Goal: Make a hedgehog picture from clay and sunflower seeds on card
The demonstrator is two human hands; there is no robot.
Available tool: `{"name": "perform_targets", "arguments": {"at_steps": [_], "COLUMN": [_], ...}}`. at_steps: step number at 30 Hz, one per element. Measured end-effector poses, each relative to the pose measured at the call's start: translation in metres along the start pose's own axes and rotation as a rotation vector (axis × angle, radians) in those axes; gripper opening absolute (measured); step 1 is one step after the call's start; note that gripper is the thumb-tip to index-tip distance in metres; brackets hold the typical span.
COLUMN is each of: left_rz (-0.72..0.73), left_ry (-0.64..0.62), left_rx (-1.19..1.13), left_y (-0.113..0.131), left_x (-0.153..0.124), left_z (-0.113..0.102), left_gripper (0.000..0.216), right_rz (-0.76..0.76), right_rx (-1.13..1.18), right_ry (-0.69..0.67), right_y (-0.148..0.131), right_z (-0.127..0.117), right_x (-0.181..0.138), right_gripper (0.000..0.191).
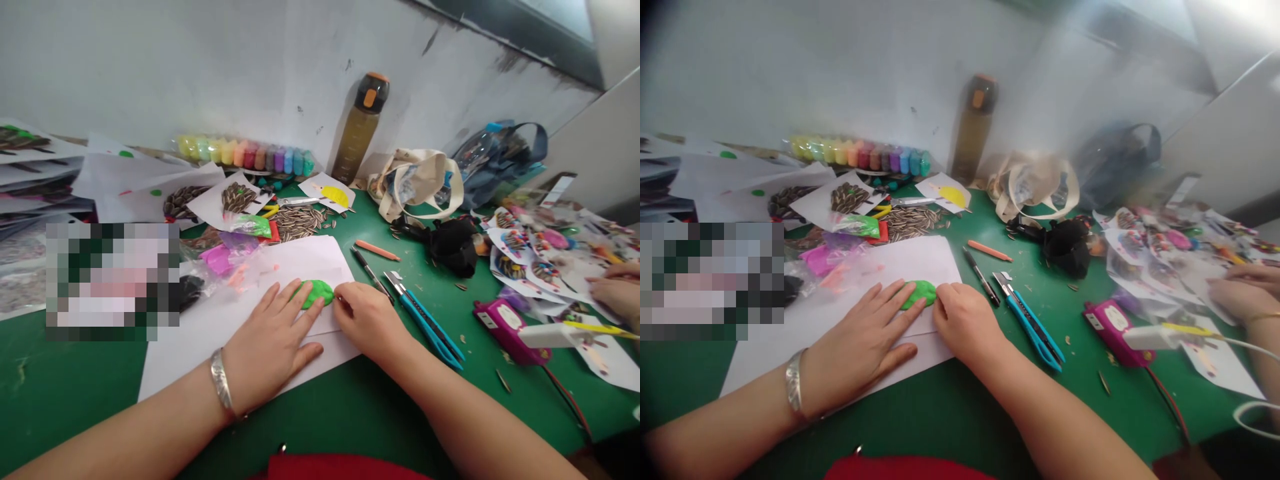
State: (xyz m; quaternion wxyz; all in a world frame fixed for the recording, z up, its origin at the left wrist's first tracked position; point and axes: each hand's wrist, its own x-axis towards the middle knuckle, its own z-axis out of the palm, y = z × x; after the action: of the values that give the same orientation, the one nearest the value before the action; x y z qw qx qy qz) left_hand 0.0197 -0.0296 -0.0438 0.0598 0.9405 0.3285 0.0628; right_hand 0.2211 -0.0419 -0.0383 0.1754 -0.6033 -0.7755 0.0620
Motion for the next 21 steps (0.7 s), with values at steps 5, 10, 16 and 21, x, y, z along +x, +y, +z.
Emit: {"name": "perform_targets", "arguments": {"at_steps": [5,10,16,21], "left_rz": [-0.007,-0.003,-0.001,-0.006], "left_ry": [-0.004,0.009,0.019,0.005], "left_rx": [-0.002,-0.015,-0.021,-0.006], "left_y": [0.0001,0.0003,0.0001,0.0001], "left_x": [-0.0001,-0.0001,-0.0003,-0.0001], "left_z": [0.0,0.0003,0.0013,-0.0002], "left_gripper": [0.056,0.055,0.056,0.058], "right_rz": [0.033,0.04,0.089,0.022], "right_rx": [-0.006,0.012,0.012,0.058], "right_ry": [-0.005,-0.022,-0.014,-0.036], "right_y": [0.0064,0.0084,0.0041,-0.0007], "right_z": [-0.0023,-0.0025,-0.0001,-0.0008], "right_x": [0.0011,0.0003,0.0009,0.0019], "right_gripper": [0.015,0.014,0.01,0.012]}}
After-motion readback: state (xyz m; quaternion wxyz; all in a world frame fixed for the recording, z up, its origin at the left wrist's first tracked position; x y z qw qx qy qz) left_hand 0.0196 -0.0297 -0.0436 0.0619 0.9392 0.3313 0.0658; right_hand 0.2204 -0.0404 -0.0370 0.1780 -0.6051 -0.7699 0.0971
